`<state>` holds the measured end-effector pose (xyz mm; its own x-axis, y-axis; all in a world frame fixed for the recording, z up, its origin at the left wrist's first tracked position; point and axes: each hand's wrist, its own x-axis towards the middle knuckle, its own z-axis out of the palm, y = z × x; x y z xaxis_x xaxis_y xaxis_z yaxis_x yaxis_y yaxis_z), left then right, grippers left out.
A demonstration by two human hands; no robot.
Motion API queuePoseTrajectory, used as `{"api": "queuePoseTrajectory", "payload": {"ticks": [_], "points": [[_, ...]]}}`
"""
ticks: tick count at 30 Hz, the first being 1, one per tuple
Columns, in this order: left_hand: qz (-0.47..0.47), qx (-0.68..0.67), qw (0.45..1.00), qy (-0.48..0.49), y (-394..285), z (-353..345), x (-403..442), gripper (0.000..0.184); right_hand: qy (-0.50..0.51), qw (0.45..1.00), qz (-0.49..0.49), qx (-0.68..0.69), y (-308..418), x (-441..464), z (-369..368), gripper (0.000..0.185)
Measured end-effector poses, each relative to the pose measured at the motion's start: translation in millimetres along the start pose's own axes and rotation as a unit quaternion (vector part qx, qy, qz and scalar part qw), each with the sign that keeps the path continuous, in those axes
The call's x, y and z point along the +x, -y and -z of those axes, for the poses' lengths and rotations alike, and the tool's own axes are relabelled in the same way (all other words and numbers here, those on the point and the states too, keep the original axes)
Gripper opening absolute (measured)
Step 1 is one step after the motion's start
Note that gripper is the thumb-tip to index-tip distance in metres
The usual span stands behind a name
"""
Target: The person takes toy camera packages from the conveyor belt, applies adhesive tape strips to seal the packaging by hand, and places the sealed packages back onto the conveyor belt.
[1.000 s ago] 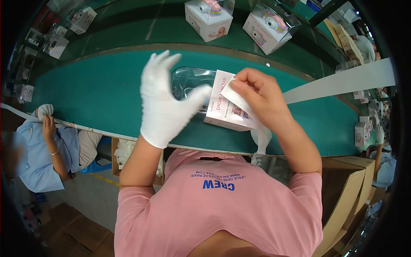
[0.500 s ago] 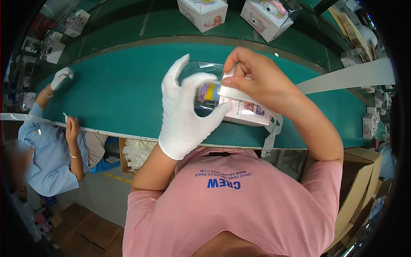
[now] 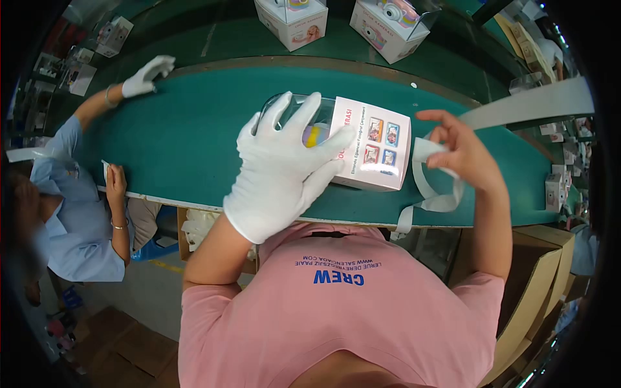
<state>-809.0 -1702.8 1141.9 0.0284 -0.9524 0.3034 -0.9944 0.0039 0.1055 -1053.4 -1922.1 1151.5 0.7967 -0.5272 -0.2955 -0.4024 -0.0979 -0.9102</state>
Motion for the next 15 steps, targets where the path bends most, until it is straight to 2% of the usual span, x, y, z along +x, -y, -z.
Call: {"api": "queuePoseTrajectory", "payload": {"ticks": [2,3,5,7,8,10,12,13,14,15], "points": [[0.025,-0.022,0.999,-0.012,6,6,-4,0.053,0.032,0.996,0.032,0.082,-14,-9,-21,0.105],[0.05,-0.043,0.998,-0.02,9,8,-6,0.055,0.034,0.996,0.035,0.078,-21,-11,-37,0.105],[0.097,-0.081,0.991,-0.035,12,8,-9,0.061,0.0,0.984,0.138,0.111,-33,-10,-68,0.121],[0.259,-0.196,0.935,-0.14,20,-15,-27,0.071,-0.042,0.98,0.192,0.019,-25,-11,-84,0.126],[0.256,-0.194,0.935,-0.151,21,-10,-29,0.071,-0.044,0.979,0.201,0.013,-15,-16,-91,0.126],[0.291,-0.315,0.885,-0.178,22,4,-37,0.067,-0.056,0.988,0.145,-0.021,10,-35,-108,0.132],[0.323,-0.428,0.822,-0.193,19,16,-47,0.063,-0.039,0.973,0.211,-0.082,30,-49,-125,0.108],[0.337,-0.483,0.784,-0.197,16,21,-53,0.062,-0.038,0.972,0.215,-0.082,32,-48,-132,0.108],[0.35,-0.535,0.743,-0.2,13,25,-59,0.06,-0.032,0.903,0.348,-0.249,29,-45,-140,0.09],[0.361,-0.584,0.699,-0.203,11,30,-63,0.058,-0.026,0.789,0.465,-0.402,28,-41,-148,0.073]]}}
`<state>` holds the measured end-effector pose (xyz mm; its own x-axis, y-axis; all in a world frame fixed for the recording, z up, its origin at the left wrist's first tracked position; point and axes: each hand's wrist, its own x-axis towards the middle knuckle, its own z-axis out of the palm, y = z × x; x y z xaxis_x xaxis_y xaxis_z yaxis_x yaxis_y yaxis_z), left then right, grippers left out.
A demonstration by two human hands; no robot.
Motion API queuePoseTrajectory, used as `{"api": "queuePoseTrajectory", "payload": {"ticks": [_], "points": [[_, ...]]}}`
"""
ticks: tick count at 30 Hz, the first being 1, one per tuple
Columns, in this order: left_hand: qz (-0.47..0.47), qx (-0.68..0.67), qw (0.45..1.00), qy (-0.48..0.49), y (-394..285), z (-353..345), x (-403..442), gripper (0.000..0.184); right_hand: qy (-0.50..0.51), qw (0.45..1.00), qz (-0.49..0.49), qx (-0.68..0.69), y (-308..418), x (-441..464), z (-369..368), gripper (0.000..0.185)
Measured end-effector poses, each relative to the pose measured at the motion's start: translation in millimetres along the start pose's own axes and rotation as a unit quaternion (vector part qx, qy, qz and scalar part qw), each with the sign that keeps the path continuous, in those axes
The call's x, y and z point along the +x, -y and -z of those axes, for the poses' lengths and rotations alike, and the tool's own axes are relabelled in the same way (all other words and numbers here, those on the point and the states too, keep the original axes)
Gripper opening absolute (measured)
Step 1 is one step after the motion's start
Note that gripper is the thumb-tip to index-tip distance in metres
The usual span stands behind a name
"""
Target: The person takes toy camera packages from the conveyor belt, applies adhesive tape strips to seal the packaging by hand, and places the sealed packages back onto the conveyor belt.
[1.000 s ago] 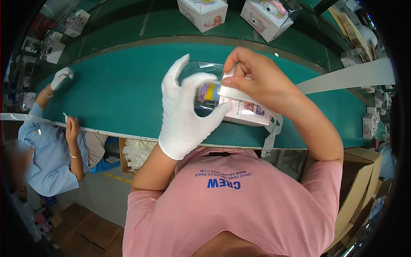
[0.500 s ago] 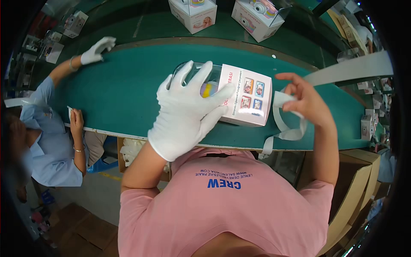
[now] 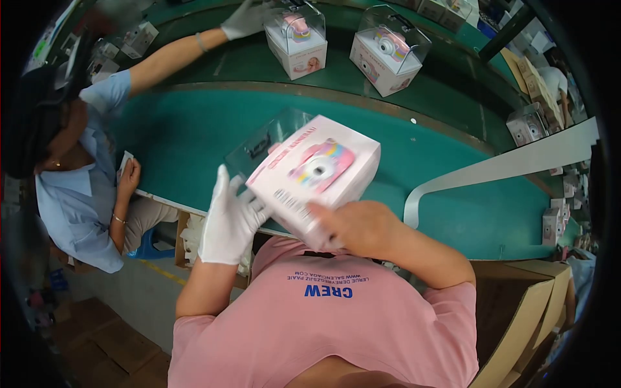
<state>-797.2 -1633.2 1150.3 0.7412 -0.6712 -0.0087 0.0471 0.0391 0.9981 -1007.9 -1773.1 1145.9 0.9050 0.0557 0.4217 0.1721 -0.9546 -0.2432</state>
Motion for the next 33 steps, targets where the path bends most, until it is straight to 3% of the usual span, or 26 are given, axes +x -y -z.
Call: {"api": "queuePoseTrajectory", "payload": {"ticks": [5,7,8,9,10,12,15,17,18,20,22,23,25,26,27,29,30,32,33], "points": [[0.158,-0.292,0.943,0.015,-15,6,-16,0.049,-0.048,0.991,0.098,-0.076,2,29,-11,0.057],[0.026,-0.27,0.962,-0.028,-15,6,-4,0.063,-0.013,0.997,0.055,-0.044,-1,31,-1,0.062],[0.023,-0.27,0.962,-0.023,-13,8,6,0.063,-0.016,0.997,0.053,-0.049,-5,28,3,0.062],[-0.144,-0.112,0.98,-0.075,-11,11,17,0.083,-0.006,0.995,-0.082,0.063,-12,23,6,0.065],[-0.305,0.05,0.943,-0.125,-9,13,26,0.105,0.003,0.961,-0.213,0.174,-21,15,13,0.068],[-0.395,0.353,0.813,-0.24,6,33,43,0.12,-0.109,0.923,-0.269,0.253,-46,0,33,0.072],[-0.392,0.362,0.803,-0.265,30,66,74,0.122,-0.137,0.841,-0.407,0.329,-108,-33,43,0.045],[-0.392,0.305,0.827,-0.262,54,100,100,0.122,-0.208,0.79,-0.49,0.305,-140,-45,48,0.031],[-0.396,0.301,0.829,-0.255,61,111,111,0.122,-0.216,0.787,-0.493,0.301,-156,-56,48,0.031],[-0.376,0.289,0.809,-0.348,75,121,130,0.12,-0.304,0.777,-0.474,0.281,-190,-75,43,0.028],[-0.284,0.491,0.675,-0.472,70,92,128,0.113,-0.301,0.766,-0.485,0.297,-204,-82,46,0.029],[-0.288,0.492,0.674,-0.469,63,64,126,0.113,-0.294,0.757,-0.492,0.315,-212,-85,47,0.03],[-0.462,0.534,0.6,-0.376,62,-19,120,0.101,-0.274,0.736,-0.505,0.358,-247,-99,41,0.033],[-0.488,0.489,0.658,-0.3,59,-59,120,0.088,-0.266,0.719,-0.509,0.39,-252,-95,38,0.036],[-0.506,0.437,0.727,-0.154,48,-89,124,0.079,-0.258,0.701,-0.513,0.423,-256,-89,32,0.041],[-0.485,0.384,0.785,0.008,39,-145,155,0.078,-0.235,0.715,-0.497,0.432,-263,-85,25,0.047],[-0.45,0.325,0.832,0.004,49,-169,186,0.074,-0.211,0.73,-0.478,0.441,-266,-82,22,0.054],[-0.227,0.136,0.964,0.016,55,-215,247,0.074,-0.199,0.74,-0.475,0.432,-272,-70,18,0.067],[-0.193,0.12,0.973,0.043,57,-229,282,0.078,-0.201,0.742,-0.476,0.429,-282,-66,12,0.067]]}}
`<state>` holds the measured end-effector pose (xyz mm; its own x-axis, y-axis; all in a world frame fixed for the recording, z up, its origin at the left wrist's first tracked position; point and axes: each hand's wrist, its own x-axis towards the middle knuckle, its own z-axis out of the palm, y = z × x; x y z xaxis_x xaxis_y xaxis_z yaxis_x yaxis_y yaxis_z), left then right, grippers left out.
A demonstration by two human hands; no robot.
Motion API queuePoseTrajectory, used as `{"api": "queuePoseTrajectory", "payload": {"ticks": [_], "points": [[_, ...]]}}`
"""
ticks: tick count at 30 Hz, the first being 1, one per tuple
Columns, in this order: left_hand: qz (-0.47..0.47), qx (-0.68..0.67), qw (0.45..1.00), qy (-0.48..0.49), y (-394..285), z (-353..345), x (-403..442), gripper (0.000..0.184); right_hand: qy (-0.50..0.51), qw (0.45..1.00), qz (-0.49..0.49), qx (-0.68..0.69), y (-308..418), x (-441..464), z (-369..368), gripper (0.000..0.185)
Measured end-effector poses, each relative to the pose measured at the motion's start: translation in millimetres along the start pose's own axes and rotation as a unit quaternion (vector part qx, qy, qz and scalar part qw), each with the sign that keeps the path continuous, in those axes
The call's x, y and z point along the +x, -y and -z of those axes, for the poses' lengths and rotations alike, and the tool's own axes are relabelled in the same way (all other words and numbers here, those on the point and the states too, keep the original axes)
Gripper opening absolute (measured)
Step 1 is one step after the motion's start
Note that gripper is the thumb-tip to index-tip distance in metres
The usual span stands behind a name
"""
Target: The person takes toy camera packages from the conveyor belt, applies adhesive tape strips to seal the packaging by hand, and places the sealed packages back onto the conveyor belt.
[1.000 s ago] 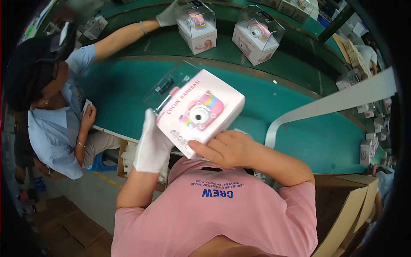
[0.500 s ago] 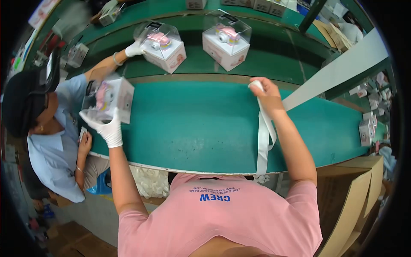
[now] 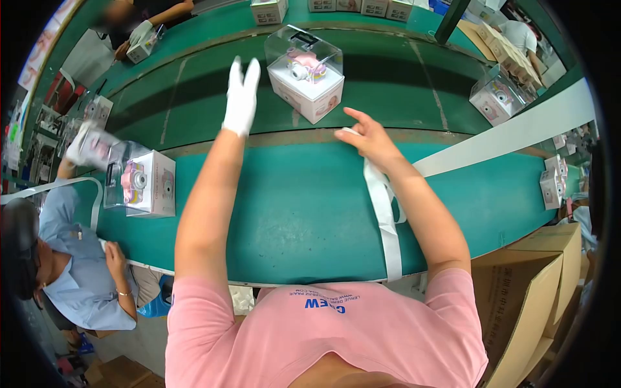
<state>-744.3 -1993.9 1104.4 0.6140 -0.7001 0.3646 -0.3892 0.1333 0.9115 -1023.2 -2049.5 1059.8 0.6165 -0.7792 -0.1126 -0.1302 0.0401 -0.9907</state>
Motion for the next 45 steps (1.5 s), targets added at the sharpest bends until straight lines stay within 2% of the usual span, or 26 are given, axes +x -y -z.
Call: {"api": "queuePoseTrajectory", "payload": {"ticks": [2,3,7,8,10,12,14,15,17,19,23,27,28,29,30,31,32,34,35,37,38,42,45], "points": [[0.033,-0.042,0.998,0.014,28,-27,22,0.08,0.013,0.993,0.046,-0.104,-18,26,-4,0.075],[0.064,-0.082,0.994,0.026,33,-39,29,0.082,0.01,0.993,0.048,-0.108,-21,33,-6,0.075],[0.184,-0.225,0.955,0.062,41,-58,48,0.093,-0.078,0.955,0.169,-0.232,-16,53,-33,0.082],[0.185,-0.227,0.954,0.066,41,-55,44,0.094,-0.073,0.955,0.172,-0.231,-8,47,-38,0.082],[0.187,-0.228,0.954,0.063,29,-48,23,0.095,-0.076,0.902,0.275,-0.324,28,12,-42,0.083],[0.278,-0.397,0.862,0.147,4,-33,-17,0.093,-0.076,0.831,0.368,-0.41,68,-40,-43,0.085],[0.272,-0.486,0.808,0.194,-39,-22,-72,0.092,-0.003,0.816,0.263,-0.515,105,-98,-52,0.082],[0.282,-0.484,0.806,0.191,-51,-13,-100,0.092,0.002,0.819,0.256,-0.513,106,-121,-52,0.082],[0.367,-0.526,0.745,0.183,-65,4,-151,0.093,0.054,0.827,0.279,-0.486,105,-154,-47,0.079],[0.429,-0.527,0.712,0.177,-54,25,-196,0.091,0.087,0.831,0.252,-0.488,108,-166,-45,0.081],[0.489,-0.514,0.691,0.141,-52,43,-250,0.086,0.169,0.834,0.177,-0.495,101,-179,-42,0.086],[0.442,-0.348,0.815,0.139,-69,71,-276,0.072,0.145,0.847,0.362,-0.361,82,-171,-53,0.094],[0.445,-0.346,0.814,0.141,-76,75,-278,0.072,0.144,0.849,0.359,-0.359,83,-169,-54,0.094],[0.347,-0.241,0.9,0.105,-86,77,-279,0.069,0.141,0.899,0.296,-0.29,87,-166,-52,0.097],[0.236,-0.13,0.961,0.063,-97,79,-279,0.066,0.138,0.938,0.232,-0.219,92,-163,-50,0.1],[0.119,-0.016,0.993,0.018,-110,81,-279,0.065,0.135,0.966,0.166,-0.146,96,-161,-49,0.103],[-0.002,0.1,0.995,-0.028,-122,83,-278,0.063,0.131,0.984,0.098,-0.072,100,-161,-50,0.105],[-0.107,0.18,0.976,0.051,-144,84,-268,0.05,0.122,0.984,0.108,-0.067,104,-167,-61,0.107],[-0.107,0.18,0.977,0.047,-148,80,-263,0.05,0.11,0.985,0.119,-0.061,107,-170,-68,0.109],[-0.078,0.078,0.979,0.172,-151,70,-256,0.022,0.085,0.985,0.143,-0.051,109,-175,-78,0.113],[-0.08,0.076,0.979,0.17,-151,67,-254,0.022,0.085,0.984,0.145,-0.054,110,-177,-79,0.113],[0.121,-0.106,0.964,0.212,-151,59,-248,0.011,0.071,0.956,0.226,-0.172,108,-185,-78,0.114],[0.068,-0.076,0.974,0.202,-146,62,-244,0.01,0.076,0.971,0.204,-0.102,107,-177,-69,0.109]]}}
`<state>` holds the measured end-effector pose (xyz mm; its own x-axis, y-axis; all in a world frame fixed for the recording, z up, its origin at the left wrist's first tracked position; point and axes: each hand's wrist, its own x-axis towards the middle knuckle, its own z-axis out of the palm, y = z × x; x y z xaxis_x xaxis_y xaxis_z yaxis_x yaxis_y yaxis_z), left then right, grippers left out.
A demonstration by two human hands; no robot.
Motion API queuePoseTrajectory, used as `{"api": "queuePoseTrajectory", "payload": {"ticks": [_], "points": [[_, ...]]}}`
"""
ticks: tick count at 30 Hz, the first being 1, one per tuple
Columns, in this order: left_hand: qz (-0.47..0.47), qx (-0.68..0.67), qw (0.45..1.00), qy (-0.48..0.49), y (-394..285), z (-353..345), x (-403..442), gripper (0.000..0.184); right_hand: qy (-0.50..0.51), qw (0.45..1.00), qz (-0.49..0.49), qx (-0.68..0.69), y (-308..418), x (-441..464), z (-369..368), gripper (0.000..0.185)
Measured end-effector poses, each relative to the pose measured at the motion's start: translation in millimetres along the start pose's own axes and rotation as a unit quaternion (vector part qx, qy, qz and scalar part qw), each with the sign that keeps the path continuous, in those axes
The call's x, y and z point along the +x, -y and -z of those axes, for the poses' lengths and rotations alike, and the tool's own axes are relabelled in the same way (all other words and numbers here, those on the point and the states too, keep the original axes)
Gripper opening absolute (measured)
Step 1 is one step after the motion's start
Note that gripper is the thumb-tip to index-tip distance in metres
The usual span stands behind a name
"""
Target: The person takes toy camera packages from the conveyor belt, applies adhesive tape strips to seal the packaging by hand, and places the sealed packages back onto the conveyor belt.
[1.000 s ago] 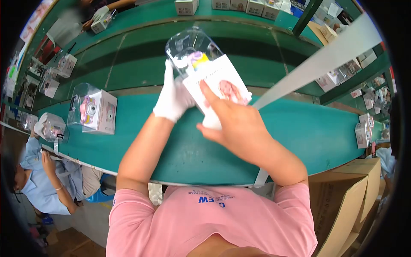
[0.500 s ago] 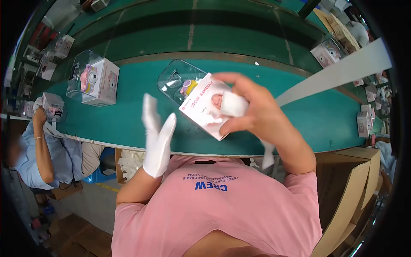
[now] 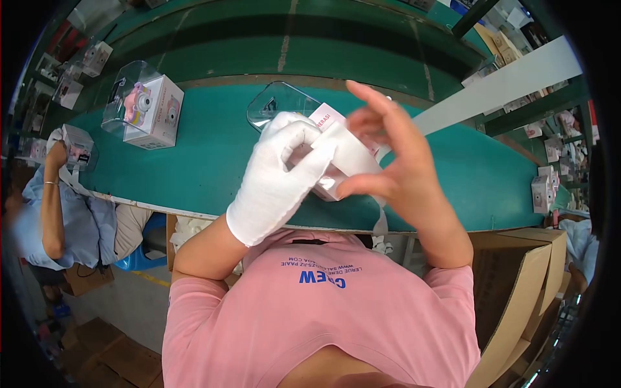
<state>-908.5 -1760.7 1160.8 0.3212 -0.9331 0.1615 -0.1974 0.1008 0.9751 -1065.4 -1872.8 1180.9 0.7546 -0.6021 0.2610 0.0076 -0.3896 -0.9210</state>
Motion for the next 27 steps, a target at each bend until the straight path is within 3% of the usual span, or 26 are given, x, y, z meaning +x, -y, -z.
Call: {"api": "queuePoseTrajectory", "payload": {"ticks": [2,3,7,13,18,22,27], "points": [[-0.044,0.042,0.998,-0.011,2,4,-1,0.009,-0.042,0.974,0.149,-0.165,-1,7,10,0.072],[-0.041,0.042,0.998,-0.012,3,4,-2,0.009,-0.04,0.975,0.147,-0.164,-2,8,10,0.072],[-0.112,0.101,0.988,0.018,6,6,1,0.009,0.044,0.994,0.08,-0.065,-5,16,10,0.019],[-0.113,0.108,0.987,-0.045,-1,-4,-3,0.012,0.024,0.999,-0.015,0.042,-7,16,0,0.009],[-0.092,0.023,0.993,-0.07,-2,-10,-2,0.012,0.003,0.991,0.131,0.038,-28,16,-8,0.007],[-0.123,0.074,0.983,-0.117,3,-8,0,0.011,-0.001,0.992,-0.034,0.12,-6,12,-9,0.008],[-0.204,0.183,0.951,-0.143,9,-6,1,0.008,0.008,0.996,-0.058,0.074,-6,10,-14,0.008]]}}
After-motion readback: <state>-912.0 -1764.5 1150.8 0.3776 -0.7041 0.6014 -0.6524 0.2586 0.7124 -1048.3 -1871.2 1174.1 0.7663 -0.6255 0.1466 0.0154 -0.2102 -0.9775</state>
